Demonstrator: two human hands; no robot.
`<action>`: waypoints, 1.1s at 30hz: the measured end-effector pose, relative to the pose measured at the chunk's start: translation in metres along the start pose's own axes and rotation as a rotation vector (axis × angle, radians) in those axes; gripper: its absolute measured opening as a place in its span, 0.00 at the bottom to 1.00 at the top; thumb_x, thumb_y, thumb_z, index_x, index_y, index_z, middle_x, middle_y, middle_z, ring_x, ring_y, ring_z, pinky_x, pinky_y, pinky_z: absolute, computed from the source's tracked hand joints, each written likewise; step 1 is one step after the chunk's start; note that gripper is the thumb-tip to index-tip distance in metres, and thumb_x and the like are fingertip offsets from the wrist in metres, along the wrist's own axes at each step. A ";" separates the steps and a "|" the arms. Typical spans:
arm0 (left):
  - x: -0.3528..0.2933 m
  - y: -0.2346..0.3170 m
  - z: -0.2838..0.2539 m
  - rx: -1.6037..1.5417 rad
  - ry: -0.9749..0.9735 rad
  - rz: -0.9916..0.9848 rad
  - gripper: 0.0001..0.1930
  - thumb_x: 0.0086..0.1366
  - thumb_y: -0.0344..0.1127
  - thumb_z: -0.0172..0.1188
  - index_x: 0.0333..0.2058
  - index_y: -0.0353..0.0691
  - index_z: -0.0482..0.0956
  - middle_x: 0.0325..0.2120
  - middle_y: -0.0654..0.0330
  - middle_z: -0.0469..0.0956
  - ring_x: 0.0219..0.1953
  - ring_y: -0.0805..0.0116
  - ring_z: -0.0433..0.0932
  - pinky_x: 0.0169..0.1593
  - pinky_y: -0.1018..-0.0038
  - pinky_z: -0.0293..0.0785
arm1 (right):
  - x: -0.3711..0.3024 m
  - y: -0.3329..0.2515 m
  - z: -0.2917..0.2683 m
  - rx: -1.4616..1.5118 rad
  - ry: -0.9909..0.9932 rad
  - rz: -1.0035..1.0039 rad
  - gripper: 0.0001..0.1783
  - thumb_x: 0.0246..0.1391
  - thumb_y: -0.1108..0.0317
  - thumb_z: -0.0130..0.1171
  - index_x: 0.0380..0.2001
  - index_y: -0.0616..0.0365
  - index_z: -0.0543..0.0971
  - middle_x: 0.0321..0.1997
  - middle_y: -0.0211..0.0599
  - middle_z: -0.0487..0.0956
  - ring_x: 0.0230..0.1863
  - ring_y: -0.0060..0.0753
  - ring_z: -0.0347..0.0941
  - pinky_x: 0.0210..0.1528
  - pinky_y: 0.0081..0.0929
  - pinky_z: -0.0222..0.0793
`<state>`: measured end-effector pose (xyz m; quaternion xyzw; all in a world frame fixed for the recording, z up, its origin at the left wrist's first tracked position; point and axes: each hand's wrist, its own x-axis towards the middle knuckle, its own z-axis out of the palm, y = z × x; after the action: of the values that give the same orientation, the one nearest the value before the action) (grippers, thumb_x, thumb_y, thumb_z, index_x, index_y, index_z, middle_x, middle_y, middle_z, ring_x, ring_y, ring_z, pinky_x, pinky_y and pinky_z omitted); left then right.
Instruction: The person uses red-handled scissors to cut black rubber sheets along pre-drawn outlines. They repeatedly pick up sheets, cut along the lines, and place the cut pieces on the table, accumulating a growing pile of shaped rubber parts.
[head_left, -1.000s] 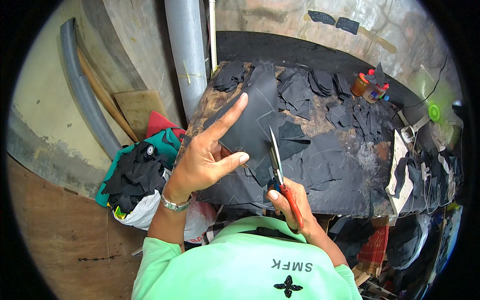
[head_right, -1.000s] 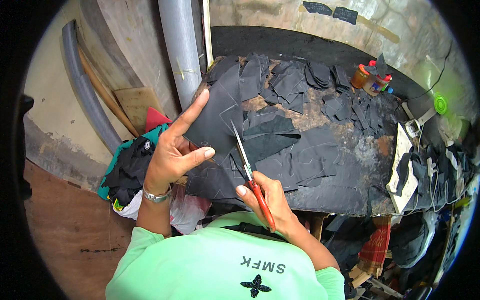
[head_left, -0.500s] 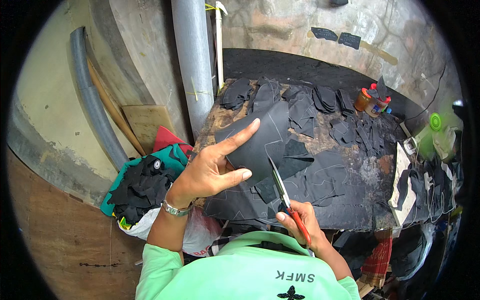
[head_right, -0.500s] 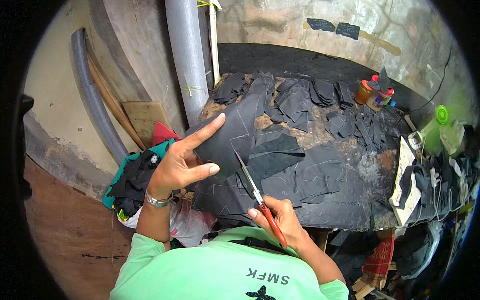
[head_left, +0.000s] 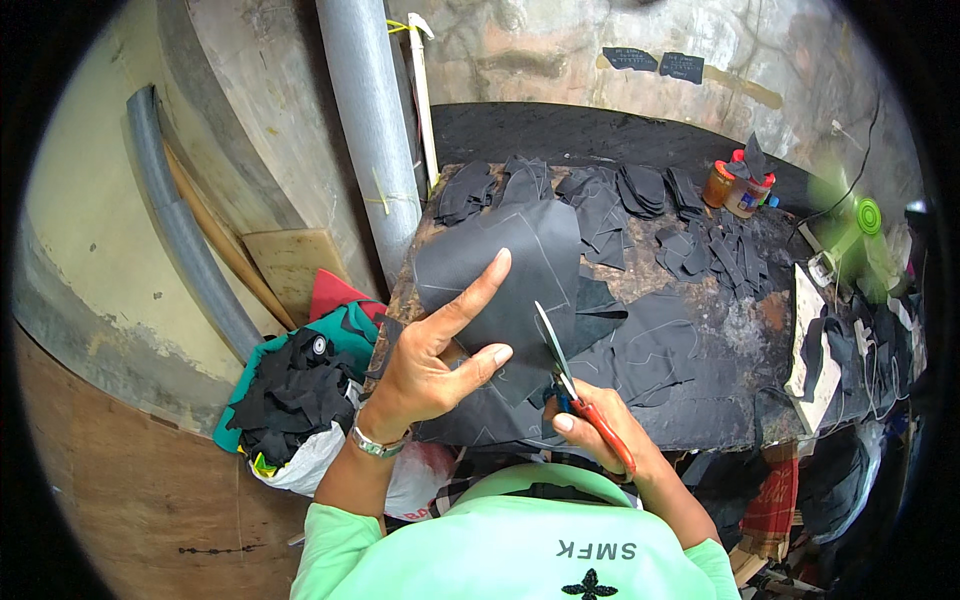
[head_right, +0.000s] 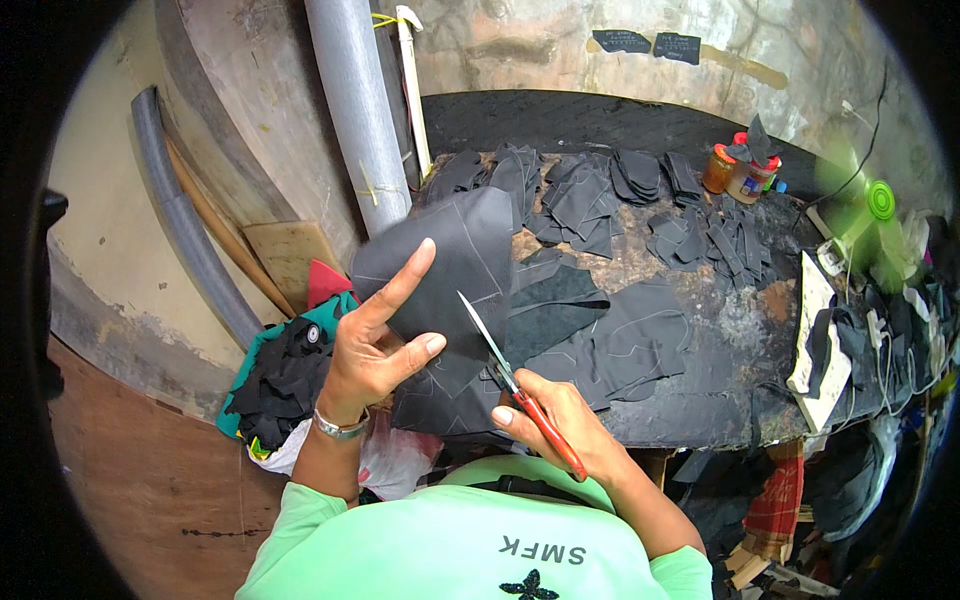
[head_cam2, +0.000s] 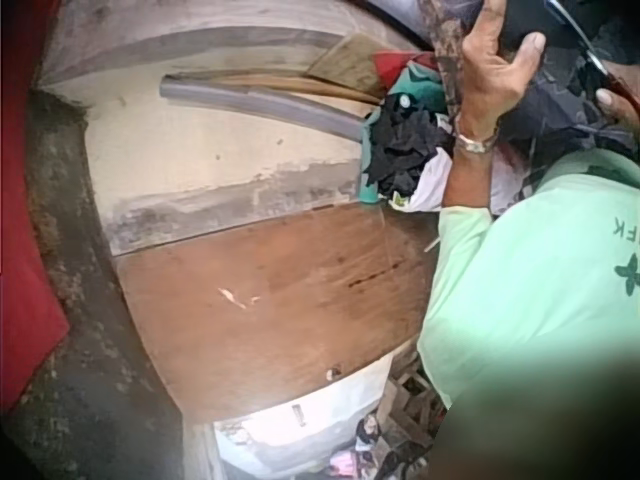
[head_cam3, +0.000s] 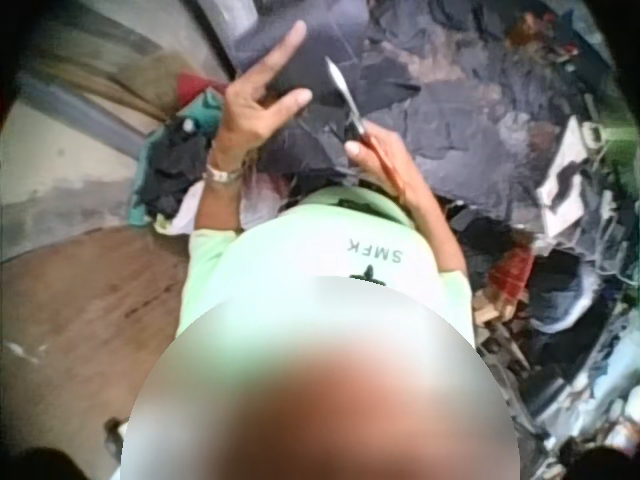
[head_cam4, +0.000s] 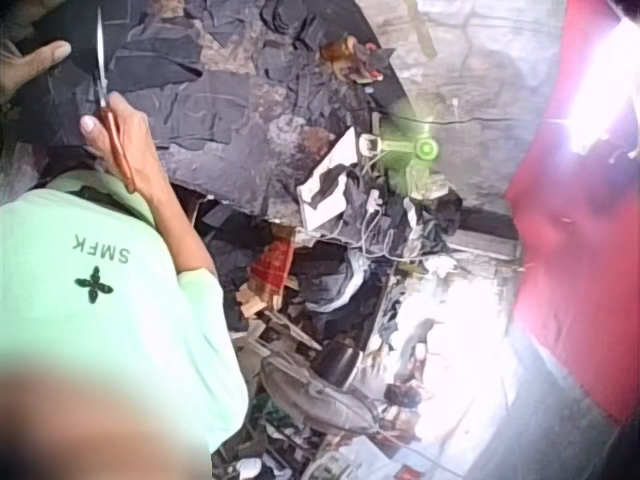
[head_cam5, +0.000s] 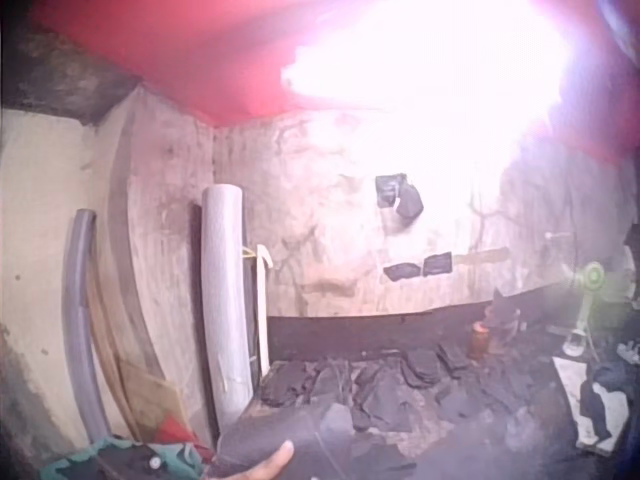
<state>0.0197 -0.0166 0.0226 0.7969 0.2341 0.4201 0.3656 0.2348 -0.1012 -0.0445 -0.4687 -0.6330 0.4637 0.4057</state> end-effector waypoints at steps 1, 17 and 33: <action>0.000 0.000 0.000 -0.002 0.002 0.000 0.37 0.54 0.19 0.61 0.64 0.37 0.60 0.63 0.57 0.64 0.41 0.86 0.72 0.38 0.89 0.66 | 0.000 -0.001 0.000 0.007 -0.001 0.013 0.26 0.55 0.50 0.58 0.22 0.62 0.65 0.13 0.32 0.60 0.21 0.22 0.54 0.23 0.29 0.55; -0.006 -0.013 0.001 -0.061 0.184 0.059 0.27 0.56 0.17 0.59 0.56 0.33 0.71 0.55 0.58 0.74 0.37 0.89 0.72 0.37 0.89 0.67 | 0.001 0.001 -0.009 0.044 -0.114 0.009 0.26 0.56 0.46 0.54 0.28 0.62 0.68 0.18 0.35 0.67 0.21 0.27 0.60 0.26 0.32 0.60; -0.036 -0.027 0.035 -0.127 0.407 0.034 0.29 0.59 0.20 0.59 0.60 0.32 0.66 0.59 0.50 0.68 0.62 0.67 0.64 0.63 0.73 0.57 | 0.021 -0.008 -0.002 0.267 -0.190 0.012 0.18 0.53 0.55 0.57 0.35 0.61 0.73 0.24 0.27 0.69 0.27 0.21 0.62 0.28 0.24 0.60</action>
<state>0.0284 -0.0377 -0.0295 0.6747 0.2627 0.5924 0.3534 0.2302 -0.0809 -0.0349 -0.3682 -0.5986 0.5883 0.4000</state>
